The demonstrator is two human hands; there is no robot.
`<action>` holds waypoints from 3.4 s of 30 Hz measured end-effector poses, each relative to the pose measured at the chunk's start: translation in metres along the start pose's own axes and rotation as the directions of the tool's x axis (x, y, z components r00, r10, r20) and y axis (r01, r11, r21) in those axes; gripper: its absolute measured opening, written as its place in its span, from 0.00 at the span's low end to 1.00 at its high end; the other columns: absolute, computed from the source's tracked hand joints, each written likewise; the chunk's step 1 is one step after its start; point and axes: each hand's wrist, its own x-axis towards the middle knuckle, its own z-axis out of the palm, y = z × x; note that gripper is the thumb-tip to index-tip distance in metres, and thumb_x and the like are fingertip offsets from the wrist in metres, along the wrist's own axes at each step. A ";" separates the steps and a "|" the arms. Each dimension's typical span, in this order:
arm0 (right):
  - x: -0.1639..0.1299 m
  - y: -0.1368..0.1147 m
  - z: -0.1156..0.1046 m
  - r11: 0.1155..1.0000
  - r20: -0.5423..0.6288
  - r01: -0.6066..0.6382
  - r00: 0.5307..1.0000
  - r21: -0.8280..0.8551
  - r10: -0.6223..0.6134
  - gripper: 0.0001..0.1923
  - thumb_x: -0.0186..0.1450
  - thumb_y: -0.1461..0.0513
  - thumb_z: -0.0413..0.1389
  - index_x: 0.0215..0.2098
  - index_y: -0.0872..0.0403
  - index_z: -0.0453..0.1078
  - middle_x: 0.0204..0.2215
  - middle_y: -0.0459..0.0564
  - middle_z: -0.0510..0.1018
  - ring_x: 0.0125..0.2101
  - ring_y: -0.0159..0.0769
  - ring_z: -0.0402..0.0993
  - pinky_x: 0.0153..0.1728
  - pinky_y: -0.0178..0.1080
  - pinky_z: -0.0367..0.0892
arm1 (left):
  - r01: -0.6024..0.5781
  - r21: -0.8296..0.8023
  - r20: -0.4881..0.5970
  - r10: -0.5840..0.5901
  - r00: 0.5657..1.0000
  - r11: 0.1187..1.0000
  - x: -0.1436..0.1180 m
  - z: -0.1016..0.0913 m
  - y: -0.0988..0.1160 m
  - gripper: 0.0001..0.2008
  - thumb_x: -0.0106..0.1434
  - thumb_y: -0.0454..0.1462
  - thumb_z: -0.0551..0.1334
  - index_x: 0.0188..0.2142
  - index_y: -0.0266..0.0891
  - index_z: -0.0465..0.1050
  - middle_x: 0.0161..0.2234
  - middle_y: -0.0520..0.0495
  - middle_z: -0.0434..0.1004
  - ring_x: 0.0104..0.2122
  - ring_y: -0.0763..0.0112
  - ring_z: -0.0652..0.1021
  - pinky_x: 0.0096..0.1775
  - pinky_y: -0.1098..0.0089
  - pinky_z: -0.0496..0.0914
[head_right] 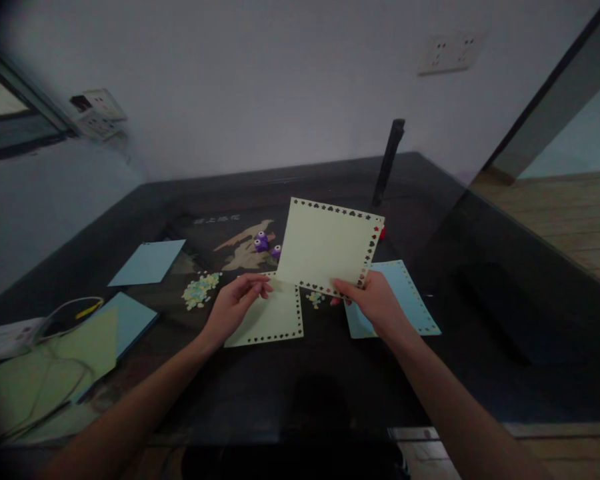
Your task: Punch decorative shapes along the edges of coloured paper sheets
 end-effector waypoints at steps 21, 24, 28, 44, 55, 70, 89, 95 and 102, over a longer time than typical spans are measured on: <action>0.005 0.010 0.003 0.976 -0.014 -0.021 1.000 0.217 0.024 0.16 0.47 0.56 0.65 0.31 0.57 0.74 0.27 0.52 0.81 0.24 0.40 0.77 0.26 0.41 0.72 | -0.235 0.796 0.170 0.167 0.971 0.559 0.104 0.005 -0.035 0.19 0.56 0.31 0.59 0.48 0.38 0.69 0.52 0.38 0.68 0.52 0.54 0.68 0.54 0.57 0.60; 0.004 0.010 0.003 0.976 -0.001 -0.017 1.000 0.217 0.018 0.14 0.48 0.57 0.65 0.30 0.56 0.74 0.26 0.52 0.80 0.23 0.39 0.77 0.27 0.41 0.73 | -0.229 0.794 0.171 0.154 0.973 0.563 0.106 0.006 -0.037 0.15 0.57 0.33 0.59 0.46 0.39 0.70 0.51 0.38 0.69 0.51 0.54 0.70 0.52 0.57 0.62; 0.004 0.010 0.003 0.973 -0.018 -0.017 1.000 0.230 0.022 0.15 0.48 0.56 0.64 0.31 0.56 0.74 0.28 0.52 0.81 0.24 0.38 0.77 0.27 0.42 0.73 | -0.222 0.784 0.168 0.147 0.975 0.580 0.107 0.007 -0.036 0.11 0.57 0.35 0.61 0.42 0.40 0.72 0.48 0.39 0.72 0.49 0.55 0.71 0.49 0.58 0.64; 0.004 0.007 0.002 0.976 -0.051 0.010 0.999 0.215 0.001 0.15 0.48 0.57 0.64 0.31 0.56 0.74 0.28 0.53 0.81 0.23 0.40 0.77 0.26 0.42 0.73 | -0.174 0.723 0.126 0.120 0.985 0.668 0.101 0.009 -0.039 0.13 0.59 0.38 0.59 0.43 0.39 0.70 0.51 0.37 0.70 0.54 0.55 0.68 0.52 0.56 0.63; 0.003 0.005 0.002 0.971 -0.069 0.013 0.998 0.238 0.004 0.17 0.47 0.58 0.65 0.33 0.58 0.74 0.29 0.53 0.81 0.23 0.39 0.77 0.26 0.41 0.74 | -0.212 0.661 0.066 0.226 0.972 0.720 0.095 -0.006 -0.040 0.16 0.59 0.34 0.59 0.48 0.39 0.68 0.47 0.41 0.73 0.45 0.62 0.74 0.48 0.62 0.67; 0.001 0.000 0.003 0.963 -0.071 -0.016 0.997 0.271 0.037 0.14 0.47 0.60 0.65 0.31 0.56 0.73 0.29 0.50 0.81 0.23 0.36 0.77 0.27 0.39 0.74 | -0.153 0.703 -0.097 0.307 0.947 0.694 0.096 -0.037 -0.050 0.12 0.59 0.33 0.57 0.42 0.38 0.72 0.39 0.43 0.70 0.39 0.63 0.72 0.45 0.61 0.68; 0.003 0.005 0.002 0.973 -0.075 -0.016 0.997 0.228 0.034 0.14 0.48 0.59 0.64 0.32 0.57 0.73 0.29 0.51 0.81 0.23 0.37 0.77 0.26 0.39 0.73 | -0.050 0.635 -0.117 0.160 0.980 0.771 0.115 -0.032 -0.084 0.16 0.54 0.37 0.64 0.42 0.34 0.71 0.35 0.43 0.74 0.32 0.65 0.73 0.37 0.64 0.68; 0.002 0.005 0.004 0.974 -0.064 -0.021 0.997 0.228 0.037 0.13 0.49 0.59 0.63 0.33 0.56 0.73 0.30 0.51 0.81 0.24 0.37 0.77 0.26 0.39 0.73 | -0.061 0.629 -0.127 0.180 0.975 0.775 0.114 -0.028 -0.086 0.14 0.54 0.37 0.65 0.41 0.36 0.72 0.35 0.45 0.73 0.33 0.66 0.73 0.39 0.63 0.68; 0.001 0.003 0.004 0.981 -0.059 -0.014 0.998 0.193 0.026 0.11 0.49 0.59 0.63 0.30 0.55 0.73 0.27 0.50 0.81 0.23 0.37 0.77 0.25 0.38 0.72 | -0.062 0.654 -0.107 0.173 0.979 0.754 0.112 -0.026 -0.083 0.10 0.54 0.39 0.64 0.36 0.37 0.72 0.31 0.45 0.73 0.33 0.64 0.73 0.38 0.63 0.67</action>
